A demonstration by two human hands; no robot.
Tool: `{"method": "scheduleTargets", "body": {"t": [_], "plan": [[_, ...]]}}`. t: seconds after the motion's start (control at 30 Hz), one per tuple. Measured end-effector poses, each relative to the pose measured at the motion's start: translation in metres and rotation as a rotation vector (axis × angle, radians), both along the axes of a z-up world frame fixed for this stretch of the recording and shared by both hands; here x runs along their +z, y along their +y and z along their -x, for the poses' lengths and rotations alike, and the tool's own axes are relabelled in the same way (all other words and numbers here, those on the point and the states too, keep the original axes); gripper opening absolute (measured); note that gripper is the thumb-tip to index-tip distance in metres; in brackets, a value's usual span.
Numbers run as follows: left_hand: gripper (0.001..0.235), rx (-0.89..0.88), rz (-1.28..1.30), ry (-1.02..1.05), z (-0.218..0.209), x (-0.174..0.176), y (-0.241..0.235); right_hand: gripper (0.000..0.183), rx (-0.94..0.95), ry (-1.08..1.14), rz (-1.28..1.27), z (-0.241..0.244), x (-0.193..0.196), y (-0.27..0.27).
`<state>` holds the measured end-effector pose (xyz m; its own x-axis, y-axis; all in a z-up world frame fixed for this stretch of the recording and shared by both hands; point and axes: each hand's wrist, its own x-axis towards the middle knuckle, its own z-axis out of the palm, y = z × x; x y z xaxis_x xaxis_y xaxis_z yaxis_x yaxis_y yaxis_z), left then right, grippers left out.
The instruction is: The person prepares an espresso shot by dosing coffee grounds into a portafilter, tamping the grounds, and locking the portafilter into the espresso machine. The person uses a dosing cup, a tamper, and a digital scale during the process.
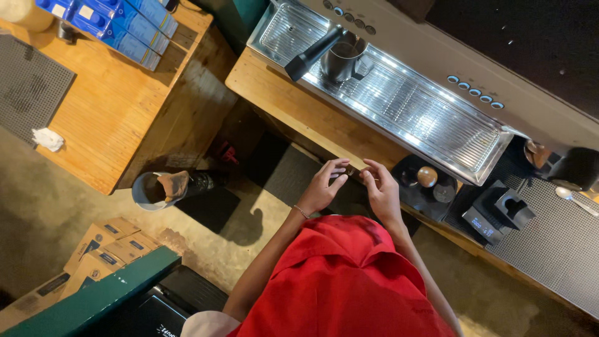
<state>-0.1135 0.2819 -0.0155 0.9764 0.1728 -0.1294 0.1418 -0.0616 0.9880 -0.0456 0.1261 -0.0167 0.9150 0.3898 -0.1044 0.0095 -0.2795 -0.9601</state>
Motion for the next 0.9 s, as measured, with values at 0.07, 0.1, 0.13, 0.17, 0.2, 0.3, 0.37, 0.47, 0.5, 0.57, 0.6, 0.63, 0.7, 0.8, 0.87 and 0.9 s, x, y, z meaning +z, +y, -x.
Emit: {"method": "scheduleTargets", "body": {"t": [0.07, 0.1, 0.13, 0.17, 0.2, 0.3, 0.37, 0.47, 0.5, 0.57, 0.6, 0.63, 0.7, 0.8, 0.87, 0.9], "plan": [[0.034, -0.006, 0.002, 0.007, -0.003, 0.001, -0.002, 0.028, -0.003, 0.000, 0.000, -0.002, 0.003, -0.001], [0.033, -0.006, 0.004, 0.016, -0.004, 0.001, -0.004, 0.027, -0.002, 0.003, 0.000, -0.001, 0.003, -0.003], [0.033, -0.011, 0.005, 0.020, -0.005, 0.002, -0.005, 0.027, -0.007, 0.006, 0.001, -0.002, 0.004, -0.005], [0.033, -0.018, 0.008, 0.028, -0.005, 0.003, -0.007, 0.027, -0.009, 0.008, 0.001, -0.002, 0.004, -0.007], [0.033, -0.025, 0.011, 0.035, -0.007, 0.004, -0.008, 0.027, -0.012, 0.008, -0.001, -0.003, 0.004, -0.008], [0.033, -0.033, 0.005, 0.023, -0.007, 0.002, -0.015, 0.028, -0.013, 0.008, 0.013, -0.003, 0.004, -0.016], [0.033, -0.043, 0.007, 0.034, -0.008, 0.000, -0.019, 0.028, -0.019, 0.017, 0.020, -0.002, 0.002, -0.021], [0.032, -0.057, 0.002, 0.043, -0.010, 0.002, -0.024, 0.028, -0.033, 0.031, 0.026, -0.001, -0.001, -0.028], [0.032, -0.060, -0.005, 0.044, -0.010, 0.003, -0.026, 0.028, -0.039, 0.036, 0.025, 0.000, -0.001, -0.031], [0.032, -0.069, -0.006, 0.048, -0.011, 0.001, -0.030, 0.028, -0.041, 0.039, 0.034, 0.000, 0.000, -0.036], [0.031, -0.070, -0.007, 0.050, -0.012, 0.000, -0.032, 0.028, -0.034, 0.039, 0.043, 0.000, 0.001, -0.037], [0.031, -0.071, -0.009, 0.050, -0.012, 0.002, -0.032, 0.028, -0.036, 0.039, 0.041, 0.000, 0.002, -0.037], [0.027, -0.064, -0.013, 0.011, -0.012, 0.004, -0.037, 0.028, -0.041, 0.043, 0.029, 0.001, 0.004, -0.041], [0.025, -0.081, -0.055, -0.001, -0.012, 0.003, -0.041, 0.028, -0.047, 0.032, 0.043, 0.002, 0.003, -0.046], [0.026, -0.082, -0.059, -0.003, -0.011, 0.002, -0.043, 0.028, -0.048, 0.033, 0.042, 0.003, 0.006, -0.048], [0.026, -0.083, -0.063, -0.004, -0.010, 0.001, -0.044, 0.028, -0.047, 0.035, 0.042, 0.004, 0.007, -0.049]]}}
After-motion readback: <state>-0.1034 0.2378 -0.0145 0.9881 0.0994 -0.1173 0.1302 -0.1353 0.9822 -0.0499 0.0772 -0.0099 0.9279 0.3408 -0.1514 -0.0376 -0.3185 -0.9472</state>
